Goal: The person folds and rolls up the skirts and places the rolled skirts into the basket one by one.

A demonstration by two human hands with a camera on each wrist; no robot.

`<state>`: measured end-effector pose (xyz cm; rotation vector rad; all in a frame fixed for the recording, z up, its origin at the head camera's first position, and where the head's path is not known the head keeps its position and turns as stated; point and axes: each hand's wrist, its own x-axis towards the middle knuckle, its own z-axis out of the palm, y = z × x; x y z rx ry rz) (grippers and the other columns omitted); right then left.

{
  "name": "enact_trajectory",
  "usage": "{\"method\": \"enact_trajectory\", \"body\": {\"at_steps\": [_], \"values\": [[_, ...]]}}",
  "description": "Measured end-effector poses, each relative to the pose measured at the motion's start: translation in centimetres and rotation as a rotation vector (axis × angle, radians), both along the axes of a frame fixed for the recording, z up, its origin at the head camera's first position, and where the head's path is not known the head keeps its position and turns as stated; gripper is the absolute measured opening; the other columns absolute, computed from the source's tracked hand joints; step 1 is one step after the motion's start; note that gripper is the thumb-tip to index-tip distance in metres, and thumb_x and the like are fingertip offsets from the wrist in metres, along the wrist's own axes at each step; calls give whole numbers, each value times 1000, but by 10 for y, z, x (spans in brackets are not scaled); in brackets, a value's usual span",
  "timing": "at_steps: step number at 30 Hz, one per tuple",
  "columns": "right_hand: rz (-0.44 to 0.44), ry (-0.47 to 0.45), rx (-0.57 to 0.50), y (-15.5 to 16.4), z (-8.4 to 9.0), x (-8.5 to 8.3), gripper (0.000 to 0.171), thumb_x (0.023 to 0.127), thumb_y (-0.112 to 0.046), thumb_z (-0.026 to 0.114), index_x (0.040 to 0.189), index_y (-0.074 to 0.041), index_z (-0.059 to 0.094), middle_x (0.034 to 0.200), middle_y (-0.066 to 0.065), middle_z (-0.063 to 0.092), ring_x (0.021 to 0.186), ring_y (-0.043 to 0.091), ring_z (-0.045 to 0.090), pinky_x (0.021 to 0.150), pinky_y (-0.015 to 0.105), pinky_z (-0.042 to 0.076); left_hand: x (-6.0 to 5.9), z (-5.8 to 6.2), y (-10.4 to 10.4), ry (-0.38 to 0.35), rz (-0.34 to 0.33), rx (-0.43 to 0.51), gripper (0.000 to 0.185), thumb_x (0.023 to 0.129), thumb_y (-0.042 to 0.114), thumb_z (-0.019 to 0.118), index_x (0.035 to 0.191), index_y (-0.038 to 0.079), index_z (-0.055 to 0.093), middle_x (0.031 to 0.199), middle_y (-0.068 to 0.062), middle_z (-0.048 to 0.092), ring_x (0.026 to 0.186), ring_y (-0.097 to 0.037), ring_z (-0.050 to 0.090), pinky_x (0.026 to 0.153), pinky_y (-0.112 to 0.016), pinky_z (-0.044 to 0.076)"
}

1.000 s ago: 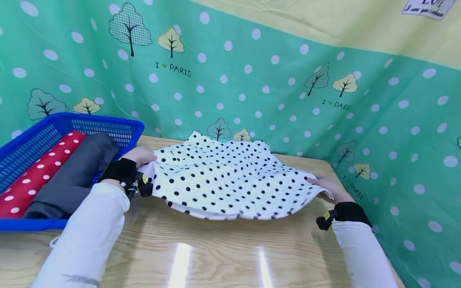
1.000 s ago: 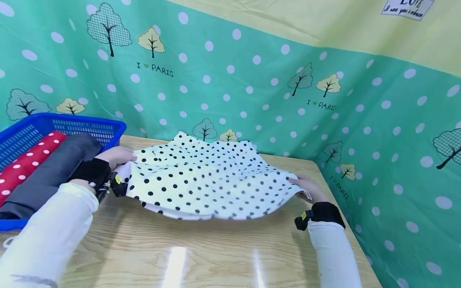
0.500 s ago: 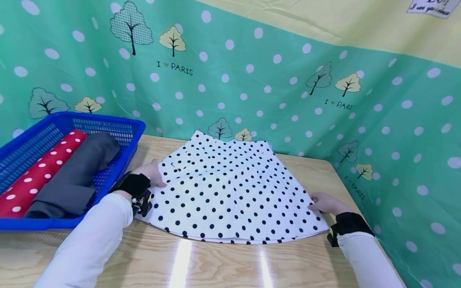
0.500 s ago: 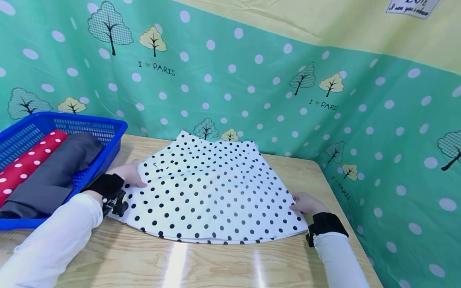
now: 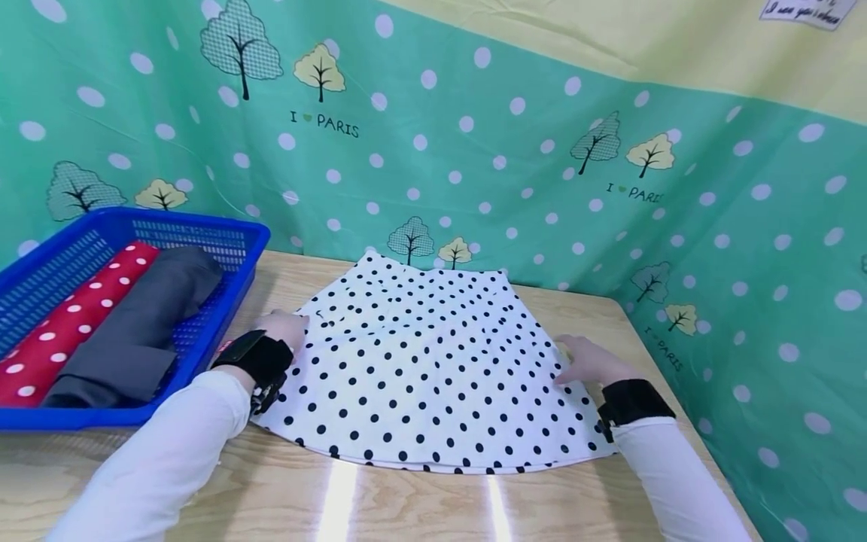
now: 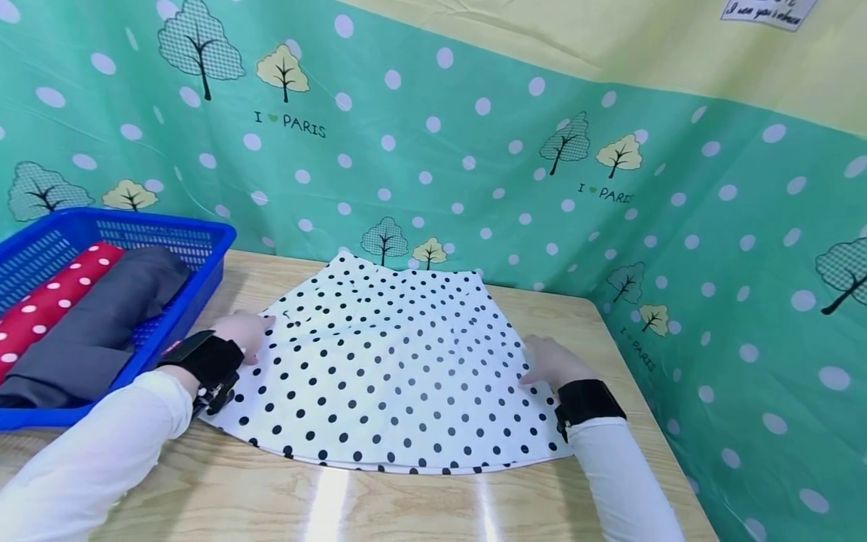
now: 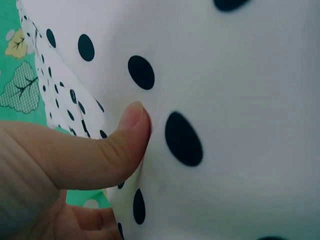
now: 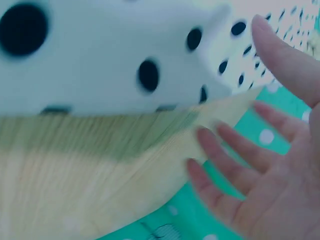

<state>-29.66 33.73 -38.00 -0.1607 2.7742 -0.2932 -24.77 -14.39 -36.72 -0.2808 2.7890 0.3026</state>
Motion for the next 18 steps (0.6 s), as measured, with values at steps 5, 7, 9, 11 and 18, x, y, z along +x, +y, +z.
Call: {"method": "enact_trajectory", "body": {"at_steps": [5, 7, 9, 11, 18], "values": [[30, -61, -9, -11, -13, -3, 93, 69, -13, 82, 146, -4, 32, 152, 25, 23, 138, 46, 22, 109, 59, 25, -5, -5, 1, 0, -134, -141, 43, 97, 13, 49, 135, -6, 42, 114, -37, 51, 102, -42, 55, 85, -52, 47], [10, -99, -5, -11, -16, -3, 92, 70, -10, 81, 147, -5, 31, 153, 24, 21, 139, 45, 20, 109, 58, 25, -7, -5, 1, 2, -125, -138, 40, 101, 14, 39, 134, -6, 42, 114, -37, 52, 101, -41, 56, 84, -51, 47], [0, -109, -3, -12, -17, -4, 91, 72, -10, 80, 147, -5, 30, 154, 24, 18, 139, 46, 20, 108, 58, 26, -9, -6, 0, 5, -116, -134, 39, 101, 14, 37, 134, -7, 42, 115, -37, 52, 102, -41, 56, 84, -51, 48], [-11, -116, -3, -13, -17, -6, 91, 73, -10, 79, 148, -7, 28, 155, 22, 16, 139, 46, 19, 107, 59, 26, -12, -7, -1, 9, -106, -130, 40, 101, 14, 36, 135, -6, 42, 116, -36, 52, 102, -42, 56, 84, -51, 48], [-39, -143, -18, -13, -14, -8, 91, 75, -9, 77, 150, -10, 25, 157, 19, 11, 140, 46, 15, 107, 60, 26, -18, -6, -4, 16, -65, -105, 43, 99, 18, 45, 136, -5, 42, 121, -35, 52, 103, -41, 57, 87, -50, 47]]}}
